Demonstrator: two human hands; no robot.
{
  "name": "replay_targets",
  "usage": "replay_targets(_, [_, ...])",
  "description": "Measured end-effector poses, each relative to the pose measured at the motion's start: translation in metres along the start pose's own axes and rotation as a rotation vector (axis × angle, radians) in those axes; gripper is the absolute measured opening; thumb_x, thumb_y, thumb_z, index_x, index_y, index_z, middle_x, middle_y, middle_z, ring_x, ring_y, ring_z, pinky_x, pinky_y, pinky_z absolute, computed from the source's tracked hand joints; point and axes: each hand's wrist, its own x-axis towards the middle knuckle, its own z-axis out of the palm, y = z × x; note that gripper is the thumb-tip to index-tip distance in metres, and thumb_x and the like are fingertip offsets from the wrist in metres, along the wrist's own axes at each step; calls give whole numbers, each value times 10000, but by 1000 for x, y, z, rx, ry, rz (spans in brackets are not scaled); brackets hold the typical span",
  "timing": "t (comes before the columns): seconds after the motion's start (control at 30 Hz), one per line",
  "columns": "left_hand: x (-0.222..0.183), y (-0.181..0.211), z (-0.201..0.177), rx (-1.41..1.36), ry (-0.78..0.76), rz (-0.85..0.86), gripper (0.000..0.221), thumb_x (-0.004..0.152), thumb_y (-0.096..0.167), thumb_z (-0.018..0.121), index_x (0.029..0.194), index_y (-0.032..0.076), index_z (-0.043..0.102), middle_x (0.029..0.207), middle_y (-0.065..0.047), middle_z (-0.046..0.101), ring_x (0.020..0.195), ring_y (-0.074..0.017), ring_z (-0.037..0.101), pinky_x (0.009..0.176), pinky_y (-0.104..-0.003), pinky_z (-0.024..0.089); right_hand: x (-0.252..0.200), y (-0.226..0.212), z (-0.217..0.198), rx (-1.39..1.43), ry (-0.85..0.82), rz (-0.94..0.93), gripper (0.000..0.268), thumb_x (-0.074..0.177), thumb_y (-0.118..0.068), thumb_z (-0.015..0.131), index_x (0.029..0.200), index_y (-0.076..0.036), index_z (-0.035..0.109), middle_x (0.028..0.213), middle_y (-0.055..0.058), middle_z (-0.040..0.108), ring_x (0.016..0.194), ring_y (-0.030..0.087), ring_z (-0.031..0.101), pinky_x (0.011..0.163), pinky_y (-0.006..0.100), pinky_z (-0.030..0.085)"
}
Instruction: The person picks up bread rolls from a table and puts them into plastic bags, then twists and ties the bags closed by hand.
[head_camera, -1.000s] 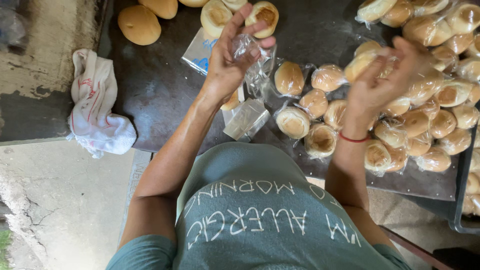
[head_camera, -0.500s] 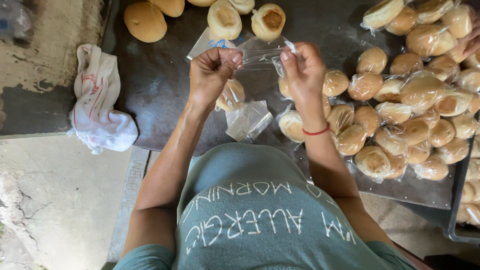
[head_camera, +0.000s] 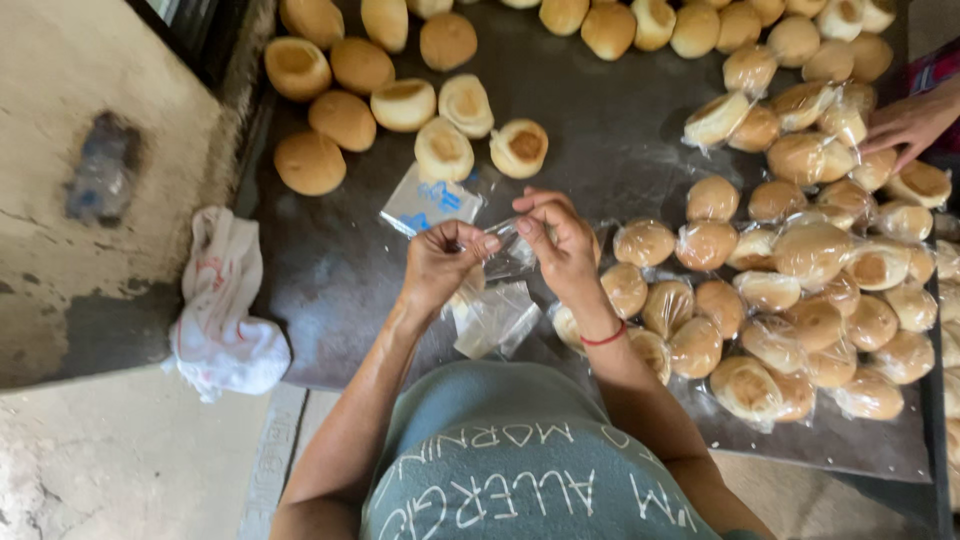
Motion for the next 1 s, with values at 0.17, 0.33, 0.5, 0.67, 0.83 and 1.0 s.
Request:
replay_targets(0.17, [7, -29, 1, -83, -23, 50, 167, 967, 168, 771, 907, 21, 720, 774, 19, 684, 671, -32, 563, 596, -208, 462, -3, -15, 15, -195, 178, 14, 217, 927, -147, 752, 1044, -4, 638, 1267, 145, 629, 1149, 257, 626, 945, 385, 540])
replay_targets(0.33, [4, -24, -8, -319, -18, -222, 141, 934, 212, 746, 915, 73, 737, 763, 6, 690, 596, -47, 544, 521, -210, 404, -9, -8, 23, -224, -82, -211, 232, 828, -91, 809, 955, 20, 651, 1301, 178, 614, 1343, 313, 495, 1051, 483, 456])
replay_targets(0.5, [-9, -4, -23, -520, -135, -37, 130, 953, 190, 752, 950, 78, 686, 930, -3, 723, 778, -48, 603, 663, -198, 460, 15, 60, 22, -68, -14, 55, 95, 994, 2, 687, 1077, -28, 656, 1275, 102, 652, 1225, 248, 661, 1019, 407, 569])
replay_targets(0.67, [-12, 34, -25, -179, 140, 216, 200, 954, 34, 771, 1090, 57, 627, 959, 2, 656, 830, -50, 588, 732, -201, 476, 80, 127, 31, -660, 44, -223, 692, 751, -129, 855, 1352, -22, 528, 1245, 216, 576, 1152, 410, 591, 941, 511, 511])
replay_targets(0.83, [-14, 59, -26, -73, 213, 430, 257, 969, -68, 699, 1157, 13, 543, 1046, -25, 633, 876, -86, 699, 785, -247, 602, 121, 162, 21, -951, -27, -149, 866, 680, -98, 898, 1419, -54, 448, 1226, 200, 599, 1144, 409, 585, 922, 535, 486])
replay_targets(1.0, [21, 53, -45, 641, 209, 564, 371, 874, -232, 548, 1105, -10, 736, 1220, -143, 671, 799, -193, 753, 693, -274, 612, 110, 131, 4, 934, 81, 328, 640, 951, -127, 822, 1442, 2, 433, 1386, 161, 597, 1364, 320, 565, 1203, 518, 488])
